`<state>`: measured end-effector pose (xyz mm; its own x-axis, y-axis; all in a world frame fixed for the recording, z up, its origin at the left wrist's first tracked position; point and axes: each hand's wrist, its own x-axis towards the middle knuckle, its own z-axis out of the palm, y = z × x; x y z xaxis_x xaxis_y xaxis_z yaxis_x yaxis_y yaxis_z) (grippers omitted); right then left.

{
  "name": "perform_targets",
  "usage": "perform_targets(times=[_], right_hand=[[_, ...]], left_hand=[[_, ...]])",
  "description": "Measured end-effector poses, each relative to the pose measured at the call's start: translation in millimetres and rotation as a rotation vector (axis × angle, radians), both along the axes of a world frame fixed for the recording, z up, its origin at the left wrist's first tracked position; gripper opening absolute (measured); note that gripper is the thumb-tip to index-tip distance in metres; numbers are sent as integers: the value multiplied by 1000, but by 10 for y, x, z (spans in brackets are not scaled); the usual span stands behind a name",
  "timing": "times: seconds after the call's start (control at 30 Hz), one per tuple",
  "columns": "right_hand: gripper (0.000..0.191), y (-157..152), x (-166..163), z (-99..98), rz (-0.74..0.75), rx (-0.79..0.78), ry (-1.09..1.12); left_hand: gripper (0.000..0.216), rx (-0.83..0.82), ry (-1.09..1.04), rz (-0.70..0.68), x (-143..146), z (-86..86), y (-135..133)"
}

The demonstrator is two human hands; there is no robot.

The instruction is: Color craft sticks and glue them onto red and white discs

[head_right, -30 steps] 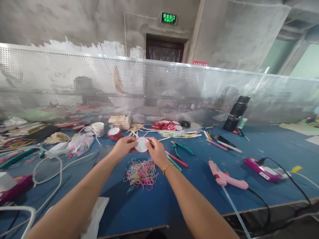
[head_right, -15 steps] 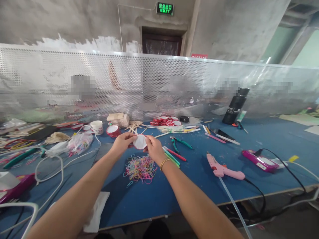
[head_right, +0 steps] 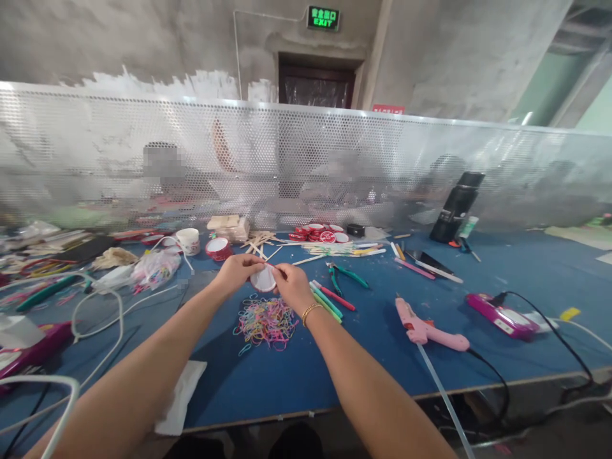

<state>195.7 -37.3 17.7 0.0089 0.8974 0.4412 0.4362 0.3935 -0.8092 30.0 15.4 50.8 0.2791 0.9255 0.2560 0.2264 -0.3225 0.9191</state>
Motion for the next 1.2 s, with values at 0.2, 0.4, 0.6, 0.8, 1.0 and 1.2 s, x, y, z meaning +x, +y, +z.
perform_targets(times=[0.2, 0.4, 0.6, 0.8, 1.0, 1.2], right_hand=[[20, 63, 28, -2, -49, 6, 66], [18, 107, 34, -14, -102, 24, 129], [20, 125, 39, -55, -144, 57, 152], [37, 92, 38, -57, -70, 79, 130], [35, 41, 15, -44, 20, 75, 54], [30, 21, 12, -25, -55, 134, -72]], left_hand=[[19, -259, -130, -30, 35, 61, -118], [20, -326, -124, -27, 67, 115, -171], [27, -339, -45, -127, 70, 60, -220], [41, -247, -120, -79, 25, 13, -163], [23, -30, -96, -84, -1, -110, -5], [26, -11, -26, -7, -5, -132, -1]])
